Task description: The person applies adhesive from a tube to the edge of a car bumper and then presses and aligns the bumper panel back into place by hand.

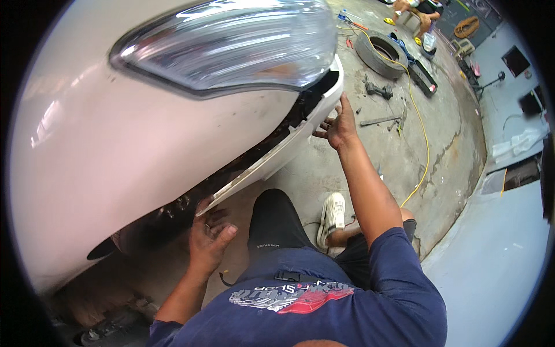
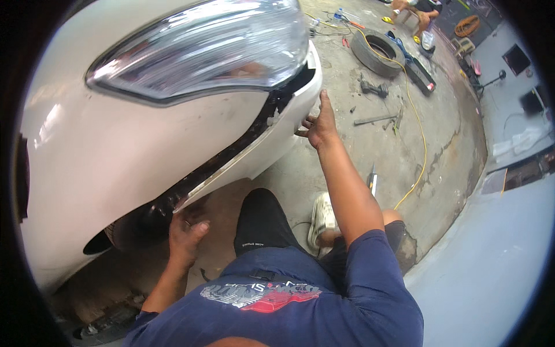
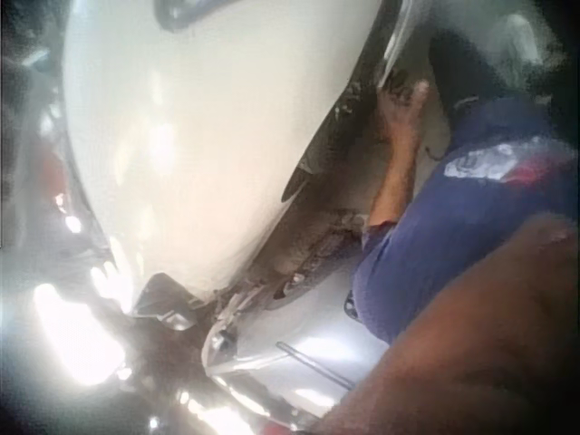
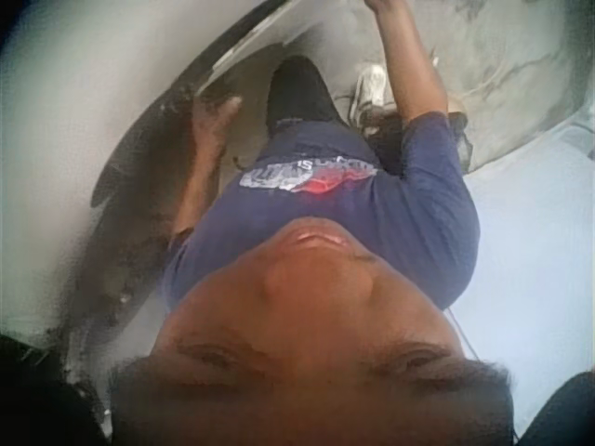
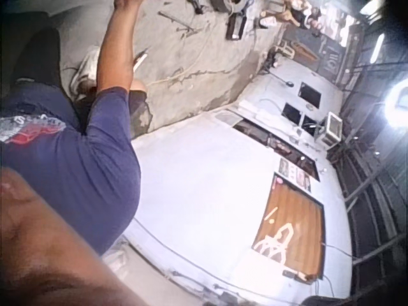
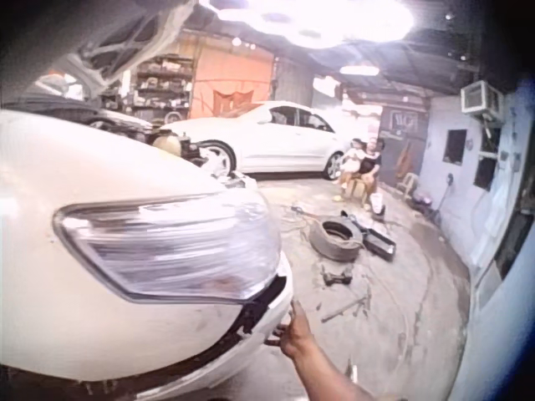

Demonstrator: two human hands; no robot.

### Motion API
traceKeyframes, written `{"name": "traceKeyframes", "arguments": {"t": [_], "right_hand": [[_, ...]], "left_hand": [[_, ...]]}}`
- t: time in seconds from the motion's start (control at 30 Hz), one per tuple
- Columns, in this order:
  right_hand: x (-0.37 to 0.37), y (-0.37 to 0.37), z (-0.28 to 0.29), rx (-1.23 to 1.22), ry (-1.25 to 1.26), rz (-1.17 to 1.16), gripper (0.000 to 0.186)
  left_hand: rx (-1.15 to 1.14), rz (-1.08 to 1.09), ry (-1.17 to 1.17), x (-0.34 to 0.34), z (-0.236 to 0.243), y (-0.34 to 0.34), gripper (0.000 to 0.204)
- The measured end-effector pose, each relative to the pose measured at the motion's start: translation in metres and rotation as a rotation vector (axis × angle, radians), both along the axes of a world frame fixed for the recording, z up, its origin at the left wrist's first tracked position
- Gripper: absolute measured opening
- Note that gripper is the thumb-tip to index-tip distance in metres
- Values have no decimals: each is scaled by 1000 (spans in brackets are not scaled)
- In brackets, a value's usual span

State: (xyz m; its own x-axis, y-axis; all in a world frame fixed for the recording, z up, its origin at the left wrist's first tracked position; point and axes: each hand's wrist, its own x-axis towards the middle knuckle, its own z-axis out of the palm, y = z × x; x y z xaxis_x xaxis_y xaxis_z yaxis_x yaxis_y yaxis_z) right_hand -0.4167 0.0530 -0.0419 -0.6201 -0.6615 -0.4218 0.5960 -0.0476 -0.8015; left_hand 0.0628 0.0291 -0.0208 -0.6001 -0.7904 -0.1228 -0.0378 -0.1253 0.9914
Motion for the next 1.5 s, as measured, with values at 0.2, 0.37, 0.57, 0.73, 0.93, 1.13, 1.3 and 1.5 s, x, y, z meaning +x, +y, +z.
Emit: {"name": "traceKeyframes", "arguments": {"t": [0.2, 0.37, 0.57, 0.73, 0.93, 1.13, 1.3, 1.5], "right_hand": [[3, -8, -1, 44, -41, -45, 132], [-6, 0, 8, 77, 8, 21, 108], [-34, 2, -4, 121, 64, 220, 97], [-65, 2, -22, 132, 142, 367, 100], [-109, -15, -36, 109, 237, 633, 105], [-125, -17, -55, -10, 237, 696, 114], [-128, -22, -57, -54, 259, 725, 113], [-120, -22, -62, -61, 232, 721, 107]], "left_hand": [[-11, 30, -111, -19, -3, 4, 95], [-109, 253, -45, -44, -7, 26, 94], [-73, 482, 128, -77, -14, 43, 84], [-131, 671, 183, -104, -25, 52, 68], [-239, 870, 164, -115, -30, 58, 62], [-118, 941, 210, -125, -19, 71, 64], [-200, 844, 199, -127, -13, 72, 59], [-240, 840, 142, -121, -5, 64, 57]]}}
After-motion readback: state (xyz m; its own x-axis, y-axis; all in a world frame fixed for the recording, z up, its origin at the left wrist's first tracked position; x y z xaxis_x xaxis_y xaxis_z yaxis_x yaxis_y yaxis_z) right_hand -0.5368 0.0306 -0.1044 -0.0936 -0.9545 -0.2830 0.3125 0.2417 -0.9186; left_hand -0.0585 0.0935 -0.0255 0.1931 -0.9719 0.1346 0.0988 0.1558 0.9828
